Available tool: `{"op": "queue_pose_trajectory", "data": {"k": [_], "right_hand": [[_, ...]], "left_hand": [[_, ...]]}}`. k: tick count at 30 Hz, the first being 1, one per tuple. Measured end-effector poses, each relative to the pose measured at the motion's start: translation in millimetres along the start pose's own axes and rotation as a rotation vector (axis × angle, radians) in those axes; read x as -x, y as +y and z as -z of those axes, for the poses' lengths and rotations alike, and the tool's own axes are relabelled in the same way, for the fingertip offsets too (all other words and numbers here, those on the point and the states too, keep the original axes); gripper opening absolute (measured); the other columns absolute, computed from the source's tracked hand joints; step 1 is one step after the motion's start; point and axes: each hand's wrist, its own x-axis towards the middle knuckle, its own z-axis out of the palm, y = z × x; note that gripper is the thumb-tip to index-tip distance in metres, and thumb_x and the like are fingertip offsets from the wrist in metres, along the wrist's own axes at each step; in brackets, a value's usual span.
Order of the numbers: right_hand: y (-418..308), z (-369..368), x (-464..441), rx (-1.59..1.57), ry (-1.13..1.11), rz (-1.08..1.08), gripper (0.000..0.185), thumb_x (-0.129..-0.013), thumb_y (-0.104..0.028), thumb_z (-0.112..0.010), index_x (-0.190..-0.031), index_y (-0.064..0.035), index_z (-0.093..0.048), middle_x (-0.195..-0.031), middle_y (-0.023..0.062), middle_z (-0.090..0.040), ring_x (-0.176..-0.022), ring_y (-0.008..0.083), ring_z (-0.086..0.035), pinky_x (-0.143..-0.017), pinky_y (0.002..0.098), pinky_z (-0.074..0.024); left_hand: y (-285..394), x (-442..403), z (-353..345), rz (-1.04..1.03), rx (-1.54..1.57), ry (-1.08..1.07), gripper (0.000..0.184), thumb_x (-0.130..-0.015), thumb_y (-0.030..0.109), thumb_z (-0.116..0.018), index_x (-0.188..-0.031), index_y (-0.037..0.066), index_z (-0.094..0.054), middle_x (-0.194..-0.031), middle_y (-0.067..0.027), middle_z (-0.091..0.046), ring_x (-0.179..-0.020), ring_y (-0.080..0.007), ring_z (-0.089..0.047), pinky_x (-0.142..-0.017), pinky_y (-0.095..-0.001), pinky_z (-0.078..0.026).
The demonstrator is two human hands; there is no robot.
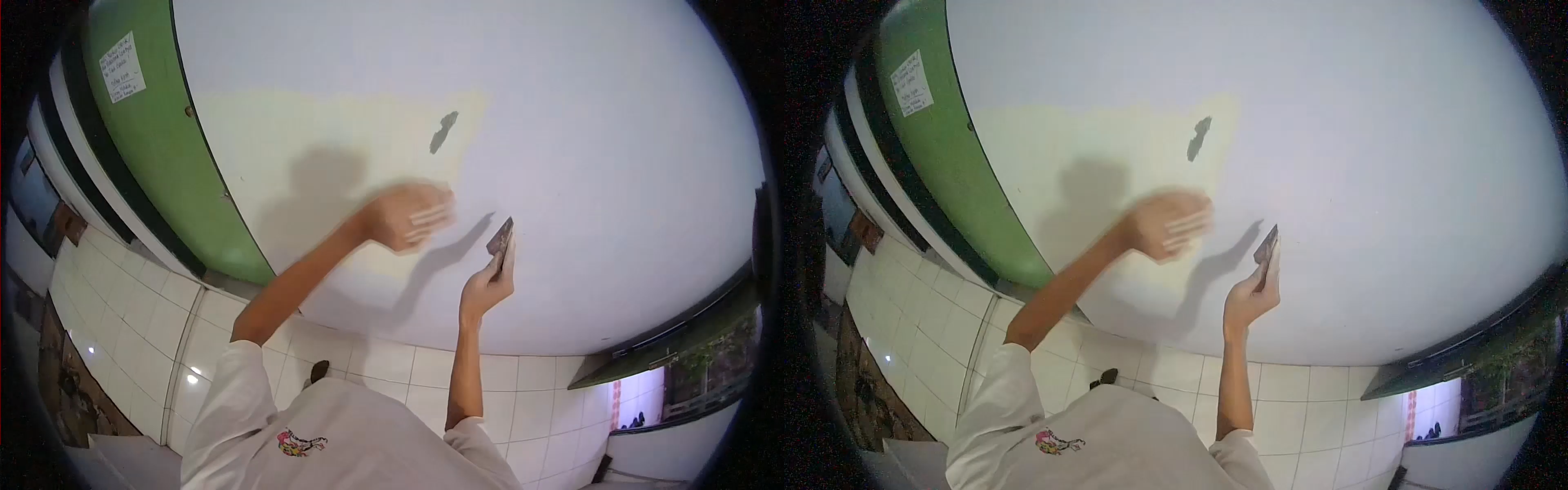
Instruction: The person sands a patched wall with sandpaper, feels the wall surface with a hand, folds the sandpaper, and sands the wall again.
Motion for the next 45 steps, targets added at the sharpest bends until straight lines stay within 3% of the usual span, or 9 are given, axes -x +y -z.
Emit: {"op": "queue_pose_trajectory", "data": {"k": [5,8,12,18,23,26,27,38,45], "right_hand": [[2.5,-4.8,-21.6,0.026,-0.066,0.081,0.041,-0.096,0.009,-0.037,-0.135,0.0061,-0.050,-0.129,0.0182,-0.061,-0.115,0.0254,-0.061,-0.093,0.0357,-0.0502],[-1.6,-11.0,-31.5,0.051,-0.035,0.162,0.040,-0.097,0.008,-0.037,-0.134,0.0056,-0.051,-0.129,0.0185,-0.060,-0.115,0.0256,-0.061,-0.092,0.0360,-0.0504],[-6.9,-18.2,-31.5,-0.052,-0.032,0.164,0.038,-0.096,0.008,-0.039,-0.132,0.0060,-0.053,-0.129,0.0183,-0.061,-0.117,0.0255,-0.060,-0.094,0.0368,-0.0498],[-12.6,-15.3,-44.0,-0.049,-0.065,0.238,0.051,-0.087,0.019,-0.036,-0.132,0.0051,-0.053,-0.131,0.0204,-0.058,-0.122,0.0272,-0.057,-0.096,0.0357,-0.0490],[-17.7,-33.3,-67.9,0.215,-0.244,0.570,0.076,-0.066,0.029,-0.039,-0.136,0.0003,-0.049,-0.137,0.0147,-0.054,-0.132,0.0336,-0.047,-0.100,0.0388,-0.0512],[-5.0,-57.9,-82.1,0.235,-0.212,0.732,0.080,-0.063,0.029,-0.041,-0.137,-0.0012,-0.048,-0.140,0.0148,-0.051,-0.133,0.0344,-0.044,-0.102,0.0401,-0.0501],[-3.4,-61.6,-82.5,0.228,-0.277,0.691,0.077,-0.066,0.026,-0.043,-0.138,0.0016,-0.045,-0.143,0.0166,-0.047,-0.135,0.0350,-0.041,-0.113,0.0458,-0.0376],[12.5,-78.4,-72.1,0.303,-0.237,0.659,0.067,-0.075,0.020,-0.048,-0.138,-0.0016,-0.048,-0.143,0.0149,-0.048,-0.135,0.0354,-0.041,-0.110,0.0489,-0.0391],[32.3,-73.1,-51.7,0.307,-0.312,0.624,0.082,-0.062,0.026,-0.045,-0.138,-0.0051,-0.050,-0.142,0.0132,-0.049,-0.136,0.0341,-0.041,-0.111,0.0511,-0.0367]], "left_hand": [[-59.4,1.2,63.0,0.686,-0.597,0.503,0.073,-0.079,0.019,-0.063,-0.145,0.002,-0.036,-0.150,-0.0144,-0.038,-0.140,-0.0353,-0.032,-0.113,-0.0531,-0.024],[-49.6,-12.3,33.9,0.703,-0.631,0.231,0.080,-0.081,0.028,-0.066,-0.148,0.001,-0.031,-0.152,-0.0176,-0.034,-0.141,-0.0343,-0.029,-0.114,-0.0566,-0.020],[-1.8,6.9,-60.7,-0.018,0.335,-0.540,0.077,-0.078,0.043,-0.069,-0.141,0.007,-0.046,-0.147,-0.0179,-0.041,-0.136,-0.0335,-0.038,-0.115,-0.0486,-0.025],[-3.2,26.8,2.6,0.151,0.232,-0.215,0.057,-0.076,0.021,-0.064,-0.131,0.008,-0.057,-0.143,-0.0108,-0.049,-0.135,-0.0299,-0.043,-0.113,-0.0455,-0.032],[-46.3,44.5,58.9,0.370,-0.407,0.080,0.058,-0.081,0.015,-0.057,-0.139,0.015,-0.049,-0.149,-0.0094,-0.043,-0.138,-0.0330,-0.038,-0.109,-0.0506,-0.035],[-54.7,45.0,56.7,0.426,-0.440,0.081,0.059,-0.083,0.016,-0.056,-0.141,0.017,-0.048,-0.151,-0.0095,-0.040,-0.138,-0.0342,-0.037,-0.109,-0.0523,-0.035],[-53.6,45.1,54.7,0.470,-0.475,0.046,0.060,-0.082,0.020,-0.057,-0.142,0.020,-0.047,-0.152,-0.0094,-0.037,-0.138,-0.0340,-0.037,-0.109,-0.0521,-0.035],[-62.1,49.4,49.1,0.420,-0.548,0.063,0.063,-0.080,0.026,-0.059,-0.142,0.023,-0.047,-0.151,-0.0076,-0.040,-0.136,-0.0322,-0.040,-0.108,-0.0494,-0.036],[-62.5,51.8,43.3,0.445,-0.551,0.063,0.063,-0.081,0.026,-0.057,-0.143,0.022,-0.046,-0.152,-0.0085,-0.039,-0.138,-0.0323,-0.039,-0.110,-0.0505,-0.032]]}}
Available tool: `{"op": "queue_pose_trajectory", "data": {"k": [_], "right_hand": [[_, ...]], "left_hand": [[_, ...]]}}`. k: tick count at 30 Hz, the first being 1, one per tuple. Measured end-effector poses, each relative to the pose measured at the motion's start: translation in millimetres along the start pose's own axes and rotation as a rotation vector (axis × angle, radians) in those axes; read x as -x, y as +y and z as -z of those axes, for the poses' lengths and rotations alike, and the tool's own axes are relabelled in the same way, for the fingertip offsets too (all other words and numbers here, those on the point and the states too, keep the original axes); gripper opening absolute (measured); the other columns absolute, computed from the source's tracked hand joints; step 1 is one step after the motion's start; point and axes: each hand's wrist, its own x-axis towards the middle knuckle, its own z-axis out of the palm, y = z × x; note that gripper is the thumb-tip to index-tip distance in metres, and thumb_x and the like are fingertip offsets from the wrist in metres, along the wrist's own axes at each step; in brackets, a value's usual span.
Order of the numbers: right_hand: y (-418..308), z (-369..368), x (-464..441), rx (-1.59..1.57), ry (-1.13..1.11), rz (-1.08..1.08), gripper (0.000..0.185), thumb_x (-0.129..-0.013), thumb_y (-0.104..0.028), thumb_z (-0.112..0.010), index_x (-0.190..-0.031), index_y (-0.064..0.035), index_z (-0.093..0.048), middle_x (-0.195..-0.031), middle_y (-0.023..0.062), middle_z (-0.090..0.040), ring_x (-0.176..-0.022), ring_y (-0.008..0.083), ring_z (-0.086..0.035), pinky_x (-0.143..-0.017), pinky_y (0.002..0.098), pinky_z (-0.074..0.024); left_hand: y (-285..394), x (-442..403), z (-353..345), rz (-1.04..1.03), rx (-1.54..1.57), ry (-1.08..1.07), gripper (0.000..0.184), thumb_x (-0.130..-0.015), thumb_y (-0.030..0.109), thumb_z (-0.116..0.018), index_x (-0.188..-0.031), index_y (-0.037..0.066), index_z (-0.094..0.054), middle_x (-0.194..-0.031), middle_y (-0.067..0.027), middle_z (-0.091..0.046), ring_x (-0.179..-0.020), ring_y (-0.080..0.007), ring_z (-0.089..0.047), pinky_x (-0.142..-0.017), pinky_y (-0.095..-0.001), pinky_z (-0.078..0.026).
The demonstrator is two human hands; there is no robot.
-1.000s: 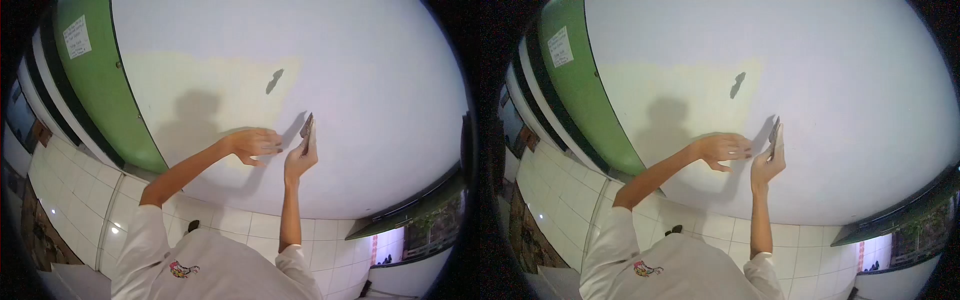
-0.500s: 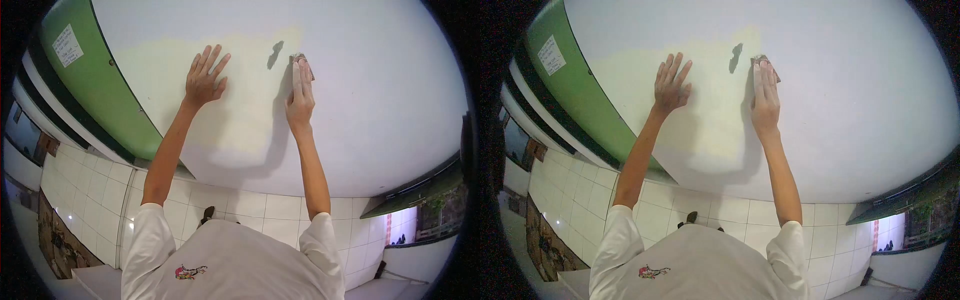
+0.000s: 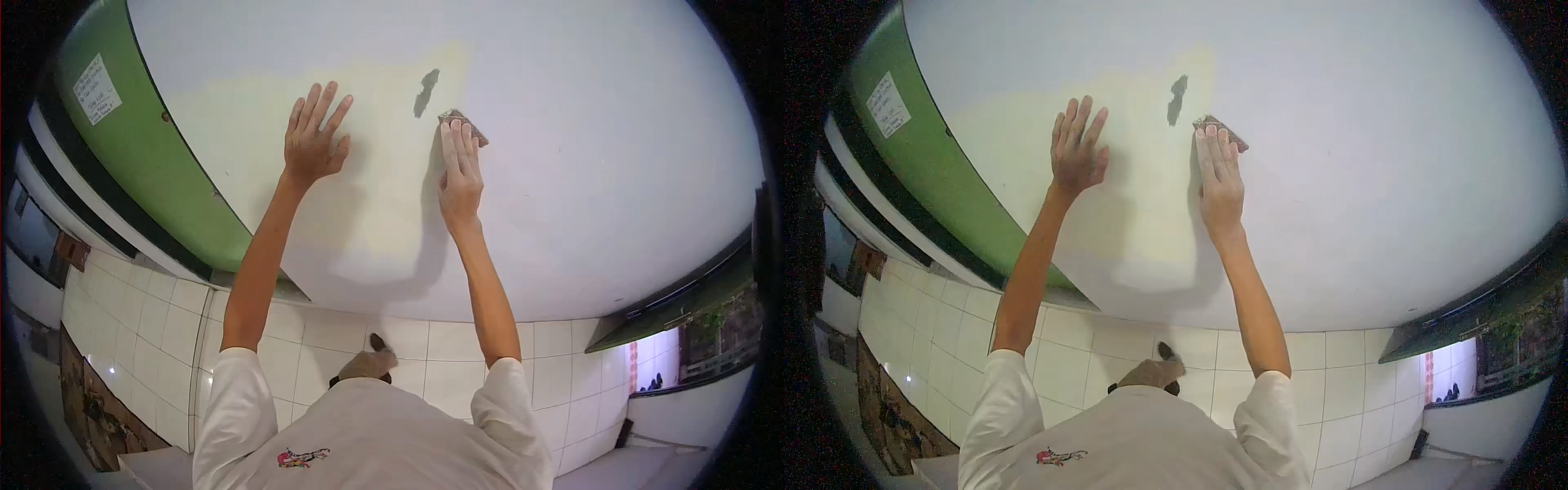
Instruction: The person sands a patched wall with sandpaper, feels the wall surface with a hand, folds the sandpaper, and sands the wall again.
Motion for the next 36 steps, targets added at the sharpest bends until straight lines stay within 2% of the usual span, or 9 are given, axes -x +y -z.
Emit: {"op": "queue_pose_trajectory", "data": {"k": [9,14,15,17,24,29,30,32,36], "right_hand": [[6.6,-9.9,58.2,-0.094,-0.097,-0.066,0.083,-0.060,0.026,-0.045,-0.137,-0.0049,-0.051,-0.143,0.0128,-0.049,-0.137,0.0352,-0.039,-0.112,0.0517,-0.0343],[20.2,-20.5,81.6,-0.124,-0.072,-0.036,0.078,-0.060,0.024,-0.043,-0.134,0.0001,-0.053,-0.142,0.0167,-0.049,-0.137,0.0362,-0.039,-0.112,0.0547,-0.0321],[24.4,-24.8,78.0,-0.124,-0.063,-0.028,0.078,-0.060,0.024,-0.043,-0.134,0.0001,-0.053,-0.142,0.0167,-0.049,-0.137,0.0362,-0.039,-0.112,0.0547,-0.0321],[19.8,-23.3,61.4,-0.029,-0.029,-0.025,0.073,-0.066,0.020,-0.051,-0.134,-0.0048,-0.055,-0.140,0.0142,-0.051,-0.134,0.0348,-0.044,-0.109,0.0542,-0.0372],[2.7,-4.0,-34.3,-0.029,0.038,0.007,0.077,-0.063,0.024,-0.049,-0.134,-0.0069,-0.056,-0.142,0.0092,-0.051,-0.134,0.0344,-0.043,-0.111,0.0512,-0.0366],[-1.8,9.7,-97.6,-0.072,0.137,0.031,0.085,-0.062,0.026,-0.049,-0.135,-0.0156,-0.056,-0.142,0.0028,-0.052,-0.134,0.0312,-0.044,-0.112,0.0490,-0.0371],[-1.8,6.5,-97.1,-0.071,0.129,0.019,0.085,-0.062,0.026,-0.049,-0.135,-0.0156,-0.056,-0.142,0.0028,-0.052,-0.134,0.0312,-0.044,-0.112,0.0490,-0.0371],[-1.6,0.1,-92.0,-0.067,0.207,0.030,0.081,-0.062,0.028,-0.041,-0.131,-0.0104,-0.059,-0.135,0.0093,-0.057,-0.133,0.0313,-0.045,-0.111,0.0477,-0.0373],[10.9,-0.8,-58.9,-0.033,0.172,0.040,0.080,-0.060,0.027,-0.042,-0.130,-0.0077,-0.060,-0.134,0.0108,-0.058,-0.133,0.0329,-0.045,-0.110,0.0488,-0.0374]], "left_hand": [[1.2,1.8,-3.0,0.005,0.016,0.026,0.061,-0.082,0.028,-0.051,-0.142,0.022,-0.047,-0.150,-0.0087,-0.042,-0.136,-0.0320,-0.041,-0.111,-0.0493,-0.029],[1.6,-0.3,-0.3,0.008,-0.016,0.039,0.057,-0.083,0.029,-0.048,-0.139,0.021,-0.052,-0.148,-0.0087,-0.045,-0.135,-0.0309,-0.043,-0.111,-0.0467,-0.029],[2.2,0.1,-1.0,0.011,-0.021,0.032,0.056,-0.084,0.030,-0.047,-0.138,0.020,-0.053,-0.147,-0.0088,-0.046,-0.134,-0.0306,-0.044,-0.111,-0.0459,-0.029],[-0.2,3.3,-5.3,0.004,-0.039,0.042,0.053,-0.086,0.032,-0.044,-0.136,0.019,-0.056,-0.145,-0.0088,-0.048,-0.134,-0.0297,-0.044,-0.112,-0.0453,-0.029],[-4.5,7.3,-11.4,0.026,-0.047,0.022,0.052,-0.089,0.036,-0.040,-0.135,0.021,-0.057,-0.146,-0.0081,-0.048,-0.133,-0.0290,-0.045,-0.112,-0.0448,-0.028],[-5.8,11.2,-19.2,0.029,-0.054,0.080,0.050,-0.090,0.040,-0.039,-0.130,0.022,-0.062,-0.144,-0.0075,-0.050,-0.133,-0.0290,-0.046,-0.111,-0.0448,-0.029],[-5.9,12.8,-19.6,0.041,-0.052,0.079,0.049,-0.090,0.040,-0.038,-0.128,0.022,-0.064,-0.144,-0.0074,-0.050,-0.132,-0.0289,-0.047,-0.110,-0.0453,-0.028],[-6.9,11.1,-22.2,0.024,-0.053,0.099,0.050,-0.090,0.040,-0.037,-0.129,0.022,-0.063,-0.144,-0.0072,-0.050,-0.133,-0.0283,-0.046,-0.111,-0.0448,-0.028],[-6.5,10.6,-26.3,-0.023,-0.030,0.162,0.052,-0.088,0.041,-0.039,-0.131,0.022,-0.062,-0.143,-0.0062,-0.051,-0.134,-0.0262,-0.044,-0.112,-0.0429,-0.026]]}}
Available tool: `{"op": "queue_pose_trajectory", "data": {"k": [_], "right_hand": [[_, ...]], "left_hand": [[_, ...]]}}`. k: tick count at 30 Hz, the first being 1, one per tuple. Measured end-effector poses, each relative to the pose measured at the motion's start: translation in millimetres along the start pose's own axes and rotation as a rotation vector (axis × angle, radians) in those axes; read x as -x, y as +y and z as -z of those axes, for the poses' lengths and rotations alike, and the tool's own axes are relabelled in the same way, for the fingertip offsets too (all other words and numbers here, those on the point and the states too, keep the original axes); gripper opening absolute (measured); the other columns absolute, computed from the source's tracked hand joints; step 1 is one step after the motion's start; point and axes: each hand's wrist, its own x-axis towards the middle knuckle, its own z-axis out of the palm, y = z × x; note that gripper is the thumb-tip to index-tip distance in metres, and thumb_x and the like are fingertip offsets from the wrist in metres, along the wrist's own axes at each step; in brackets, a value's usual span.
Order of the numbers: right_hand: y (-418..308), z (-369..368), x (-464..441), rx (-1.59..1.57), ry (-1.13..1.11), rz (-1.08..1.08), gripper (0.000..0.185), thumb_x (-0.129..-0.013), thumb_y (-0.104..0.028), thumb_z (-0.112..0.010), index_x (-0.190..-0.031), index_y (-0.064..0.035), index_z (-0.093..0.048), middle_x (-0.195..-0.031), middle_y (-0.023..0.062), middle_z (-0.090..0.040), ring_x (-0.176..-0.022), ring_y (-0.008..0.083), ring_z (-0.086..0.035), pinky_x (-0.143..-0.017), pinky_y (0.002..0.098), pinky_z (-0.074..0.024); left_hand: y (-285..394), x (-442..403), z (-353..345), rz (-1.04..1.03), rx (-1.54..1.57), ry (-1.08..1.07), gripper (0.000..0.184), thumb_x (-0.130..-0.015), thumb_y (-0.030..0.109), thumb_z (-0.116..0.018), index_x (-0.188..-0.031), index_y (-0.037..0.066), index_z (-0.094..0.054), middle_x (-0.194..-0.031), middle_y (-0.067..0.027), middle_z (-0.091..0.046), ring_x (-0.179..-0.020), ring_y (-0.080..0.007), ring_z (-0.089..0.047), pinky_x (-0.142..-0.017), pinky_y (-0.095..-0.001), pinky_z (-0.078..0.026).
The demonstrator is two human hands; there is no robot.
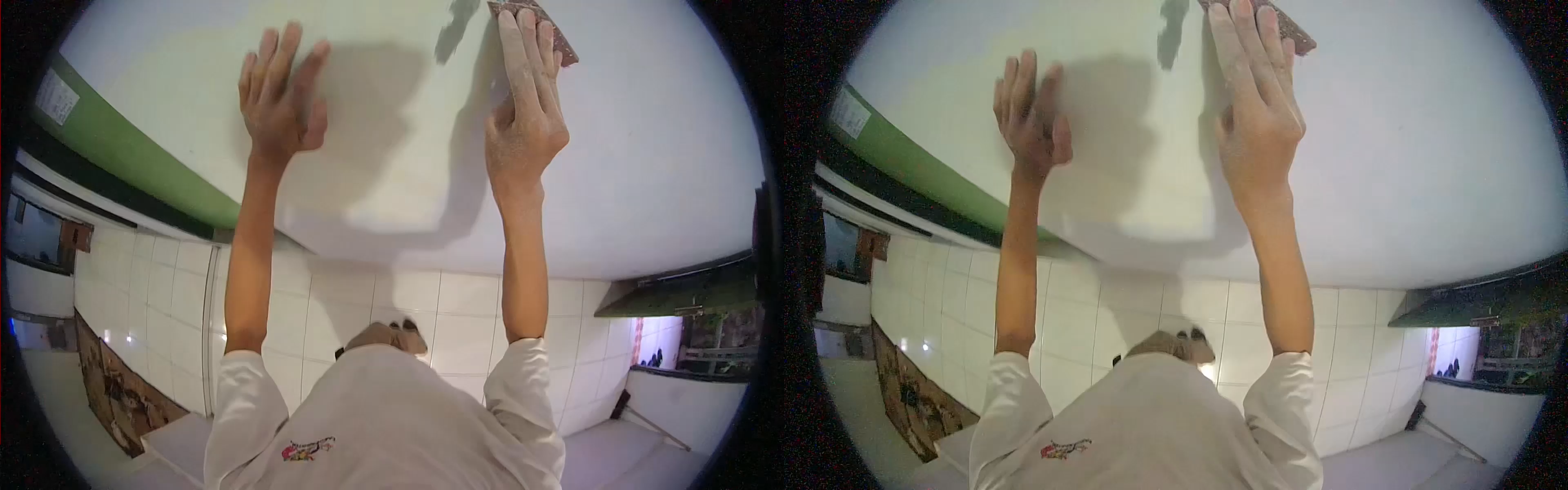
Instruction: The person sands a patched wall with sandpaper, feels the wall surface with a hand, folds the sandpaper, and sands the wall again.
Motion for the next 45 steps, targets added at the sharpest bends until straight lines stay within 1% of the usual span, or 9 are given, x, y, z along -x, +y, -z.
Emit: {"op": "queue_pose_trajectory", "data": {"k": [7,13,15,17,19,23,25,30,45], "right_hand": [[27.0,14.5,119.7,0.006,-0.173,-0.142,0.083,-0.058,0.024,-0.047,-0.133,-0.0110,-0.058,-0.141,0.0072,-0.052,-0.136,0.0315,-0.041,-0.112,0.0526,-0.0350],[24.9,13.8,85.8,0.056,-0.040,-0.087,0.079,-0.055,0.026,-0.040,-0.125,-0.0033,-0.063,-0.131,0.0129,-0.060,-0.130,0.0362,-0.048,-0.098,0.0355,-0.0502],[15.8,17.8,50.2,-0.019,-0.054,-0.127,0.081,-0.059,0.022,-0.049,-0.133,-0.0093,-0.057,-0.140,0.0079,-0.053,-0.135,0.0356,-0.041,-0.109,0.0499,-0.0387],[20.7,1.7,19.1,0.147,0.171,0.060,0.075,-0.056,0.022,-0.045,-0.120,-0.0104,-0.067,-0.125,0.0114,-0.064,-0.123,0.0311,-0.056,-0.082,0.0299,-0.0529],[15.2,12.5,-1.9,0.164,0.004,-0.192,0.073,-0.058,0.022,-0.047,-0.119,-0.0116,-0.067,-0.123,0.0105,-0.065,-0.120,0.0311,-0.058,-0.082,0.0296,-0.0530],[6.4,11.2,-28.2,0.048,0.137,0.035,0.069,-0.073,0.024,-0.045,-0.131,-0.0107,-0.058,-0.137,0.0117,-0.055,-0.133,0.0311,-0.044,-0.114,0.0456,-0.0325],[4.8,9.7,-14.1,0.084,0.021,-0.126,0.070,-0.061,0.022,-0.047,-0.119,-0.0117,-0.067,-0.123,0.0111,-0.065,-0.120,0.0315,-0.058,-0.090,0.0324,-0.0520],[3.9,9.0,16.0,0.024,-0.101,-0.074,0.082,-0.058,0.027,-0.041,-0.132,-0.0063,-0.058,-0.138,0.0128,-0.054,-0.134,0.0350,-0.043,-0.110,0.0480,-0.0383],[13.9,-9.4,95.3,0.138,-0.126,-0.039,0.063,-0.066,0.024,-0.045,-0.123,0.0027,-0.062,-0.131,0.0190,-0.058,-0.129,0.0415,-0.047,-0.110,0.0552,-0.0366]], "left_hand": [[6.5,-6.4,-13.6,-0.097,0.032,0.066,0.052,-0.094,0.040,-0.034,-0.134,0.015,-0.058,-0.145,-0.0129,-0.047,-0.137,-0.0315,-0.039,-0.113,-0.0484,-0.024],[11.5,-5.4,-11.8,-0.117,-0.041,-0.020,0.056,-0.095,0.036,-0.031,-0.139,0.006,-0.050,-0.146,-0.0235,-0.043,-0.138,-0.0401,-0.037,-0.114,-0.0500,-0.022],[15.7,-7.1,-13.9,-0.125,-0.042,-0.011,0.057,-0.096,0.038,-0.031,-0.139,0.006,-0.051,-0.146,-0.0234,-0.044,-0.138,-0.0398,-0.037,-0.115,-0.0498,-0.021],[15.1,-4.0,-10.7,-0.105,-0.045,-0.056,0.057,-0.098,0.041,-0.031,-0.140,0.008,-0.048,-0.148,-0.0220,-0.041,-0.138,-0.0415,-0.036,-0.112,-0.0537,-0.023],[18.4,-9.6,-13.1,-0.107,-0.004,0.017,0.054,-0.096,0.041,-0.033,-0.137,0.012,-0.053,-0.146,-0.0177,-0.044,-0.138,-0.0364,-0.038,-0.113,-0.0510,-0.023],[17.1,-5.9,-10.8,-0.043,0.015,0.013,0.052,-0.095,0.041,-0.034,-0.134,0.016,-0.057,-0.144,-0.0135,-0.048,-0.137,-0.0318,-0.040,-0.113,-0.0484,-0.023],[10.7,-5.4,-8.7,-0.052,0.020,0.027,0.052,-0.094,0.041,-0.035,-0.134,0.015,-0.058,-0.144,-0.0137,-0.048,-0.137,-0.0323,-0.040,-0.113,-0.0485,-0.023],[7.3,-3.5,-11.1,0.025,0.036,-0.003,0.051,-0.089,0.041,-0.038,-0.129,0.022,-0.063,-0.143,-0.0073,-0.051,-0.134,-0.0274,-0.044,-0.114,-0.0416,-0.024],[-3.1,-9.3,6.8,0.092,0.053,-0.091,0.045,-0.088,0.032,-0.040,-0.124,0.027,-0.066,-0.137,-0.0010,-0.058,-0.129,-0.0214,-0.051,-0.112,-0.0384,-0.030]]}}
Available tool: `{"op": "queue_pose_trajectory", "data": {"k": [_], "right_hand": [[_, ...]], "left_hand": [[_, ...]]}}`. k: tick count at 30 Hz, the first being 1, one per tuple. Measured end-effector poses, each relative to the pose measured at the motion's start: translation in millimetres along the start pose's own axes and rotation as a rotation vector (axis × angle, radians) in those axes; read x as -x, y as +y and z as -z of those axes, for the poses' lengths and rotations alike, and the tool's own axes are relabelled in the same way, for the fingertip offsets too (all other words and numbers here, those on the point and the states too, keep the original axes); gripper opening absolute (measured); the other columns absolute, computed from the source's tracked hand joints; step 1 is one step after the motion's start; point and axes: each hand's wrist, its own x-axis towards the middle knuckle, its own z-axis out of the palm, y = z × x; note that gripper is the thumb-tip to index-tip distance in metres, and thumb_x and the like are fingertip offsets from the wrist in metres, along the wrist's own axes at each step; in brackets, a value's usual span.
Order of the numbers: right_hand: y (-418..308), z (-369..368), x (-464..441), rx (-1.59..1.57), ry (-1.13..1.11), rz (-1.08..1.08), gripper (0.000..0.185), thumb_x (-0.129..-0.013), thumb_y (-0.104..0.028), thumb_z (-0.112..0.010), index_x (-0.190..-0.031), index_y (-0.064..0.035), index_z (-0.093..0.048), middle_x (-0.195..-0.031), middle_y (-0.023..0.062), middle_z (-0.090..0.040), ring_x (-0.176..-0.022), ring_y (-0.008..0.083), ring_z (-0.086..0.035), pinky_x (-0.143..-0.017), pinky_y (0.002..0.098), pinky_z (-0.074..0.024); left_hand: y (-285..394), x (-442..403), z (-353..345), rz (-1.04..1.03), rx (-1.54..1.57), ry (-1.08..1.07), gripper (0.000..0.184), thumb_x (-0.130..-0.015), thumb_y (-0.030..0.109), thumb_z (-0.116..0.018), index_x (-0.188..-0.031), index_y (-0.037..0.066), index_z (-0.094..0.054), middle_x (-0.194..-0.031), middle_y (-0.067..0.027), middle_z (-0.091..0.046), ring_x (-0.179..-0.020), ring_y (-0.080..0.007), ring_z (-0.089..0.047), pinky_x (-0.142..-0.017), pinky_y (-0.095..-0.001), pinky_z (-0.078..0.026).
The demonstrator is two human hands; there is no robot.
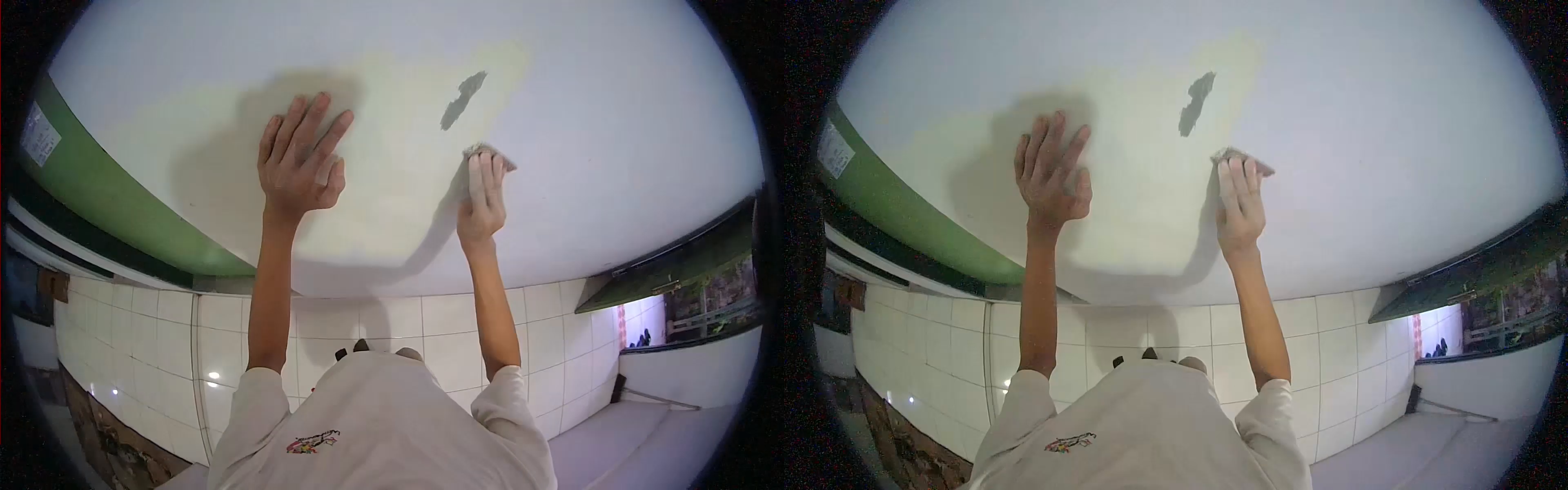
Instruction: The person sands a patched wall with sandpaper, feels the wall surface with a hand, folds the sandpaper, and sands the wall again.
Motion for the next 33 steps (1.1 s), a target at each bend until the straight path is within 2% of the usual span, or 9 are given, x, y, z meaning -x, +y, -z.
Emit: {"op": "queue_pose_trajectory", "data": {"k": [7,12,14,20,24,26,29,31,33], "right_hand": [[-23.4,20.4,-142.0,0.062,0.178,0.080,0.061,-0.071,0.023,-0.046,-0.123,-0.0040,-0.064,-0.131,0.0122,-0.060,-0.129,0.0336,-0.050,-0.109,0.0486,-0.0405],[-27.1,28.9,-177.6,0.016,0.235,0.079,0.074,-0.064,0.024,-0.040,-0.128,-0.0061,-0.061,-0.132,0.0116,-0.060,-0.129,0.0333,-0.049,-0.109,0.0450,-0.0409],[-15.5,33.2,-168.3,0.021,0.212,0.064,0.077,-0.061,0.025,-0.038,-0.127,-0.0050,-0.061,-0.132,0.0114,-0.060,-0.129,0.0329,-0.050,-0.107,0.0423,-0.0428],[-11.4,16.8,-91.1,-0.048,0.060,0.080,0.077,-0.058,0.023,-0.040,-0.129,0.0005,-0.058,-0.134,0.0181,-0.056,-0.131,0.0383,-0.046,-0.108,0.0496,-0.0391],[-13.5,10.9,-7.8,-0.143,-0.125,-0.060,0.074,-0.057,0.019,-0.046,-0.127,0.0027,-0.059,-0.133,0.0194,-0.056,-0.131,0.0413,-0.045,-0.109,0.0567,-0.0352],[-10.5,6.2,44.3,-0.171,-0.211,-0.136,0.071,-0.058,0.019,-0.045,-0.125,0.0028,-0.060,-0.130,0.0190,-0.058,-0.129,0.0418,-0.047,-0.108,0.0590,-0.0340],[15.5,-9.7,108.5,-0.156,-0.202,-0.060,0.068,-0.060,0.018,-0.047,-0.124,0.0023,-0.061,-0.129,0.0181,-0.059,-0.127,0.0409,-0.050,-0.107,0.0580,-0.0357],[27.2,-12.9,114.6,-0.142,-0.179,0.021,0.052,-0.075,0.004,-0.062,-0.126,-0.0054,-0.063,-0.136,0.0112,-0.055,-0.127,0.0326,-0.050,-0.102,0.0494,-0.0425],[29.1,-16.3,117.8,-0.131,-0.156,0.032,0.052,-0.070,0.007,-0.057,-0.121,-0.0017,-0.064,-0.130,0.0143,-0.059,-0.125,0.0363,-0.052,-0.104,0.0537,-0.0400]], "left_hand": [[-4.9,2.3,-0.7,-0.003,-0.004,0.023,0.044,-0.089,0.033,-0.039,-0.122,0.026,-0.067,-0.134,-0.0014,-0.060,-0.127,-0.0220,-0.052,-0.112,-0.0386,-0.030],[-3.8,2.9,-4.0,-0.016,0.002,0.057,0.044,-0.091,0.034,-0.036,-0.121,0.026,-0.068,-0.134,-0.0026,-0.060,-0.129,-0.0228,-0.051,-0.114,-0.0385,-0.027],[4.0,2.6,-13.0,-0.005,0.026,0.071,0.045,-0.092,0.035,-0.035,-0.121,0.025,-0.068,-0.135,-0.0034,-0.059,-0.130,-0.0235,-0.050,-0.115,-0.0385,-0.026],[12.1,9.9,-15.6,0.076,0.043,0.138,0.048,-0.094,0.038,-0.034,-0.122,0.017,-0.067,-0.136,-0.0075,-0.058,-0.135,-0.0273,-0.044,-0.117,-0.0429,-0.019],[22.9,12.2,-22.0,0.133,0.031,0.180,0.050,-0.094,0.037,-0.034,-0.125,0.013,-0.064,-0.136,-0.0118,-0.057,-0.136,-0.0310,-0.042,-0.117,-0.0470,-0.017],[22.4,10.8,-21.8,0.119,0.022,0.187,0.050,-0.093,0.036,-0.035,-0.126,0.013,-0.064,-0.137,-0.0125,-0.056,-0.137,-0.0316,-0.041,-0.117,-0.0472,-0.017],[20.6,14.2,-24.2,0.106,0.009,0.193,0.049,-0.092,0.035,-0.035,-0.127,0.013,-0.063,-0.138,-0.0128,-0.055,-0.137,-0.0323,-0.041,-0.117,-0.0474,-0.017],[19.9,17.7,-24.2,0.110,-0.007,0.203,0.049,-0.092,0.034,-0.036,-0.127,0.013,-0.063,-0.138,-0.0126,-0.055,-0.137,-0.0323,-0.041,-0.117,-0.0475,-0.017],[18.6,18.8,-23.1,0.117,-0.002,0.154,0.049,-0.091,0.034,-0.036,-0.127,0.014,-0.063,-0.138,-0.0122,-0.055,-0.136,-0.0319,-0.042,-0.117,-0.0475,-0.018]]}}
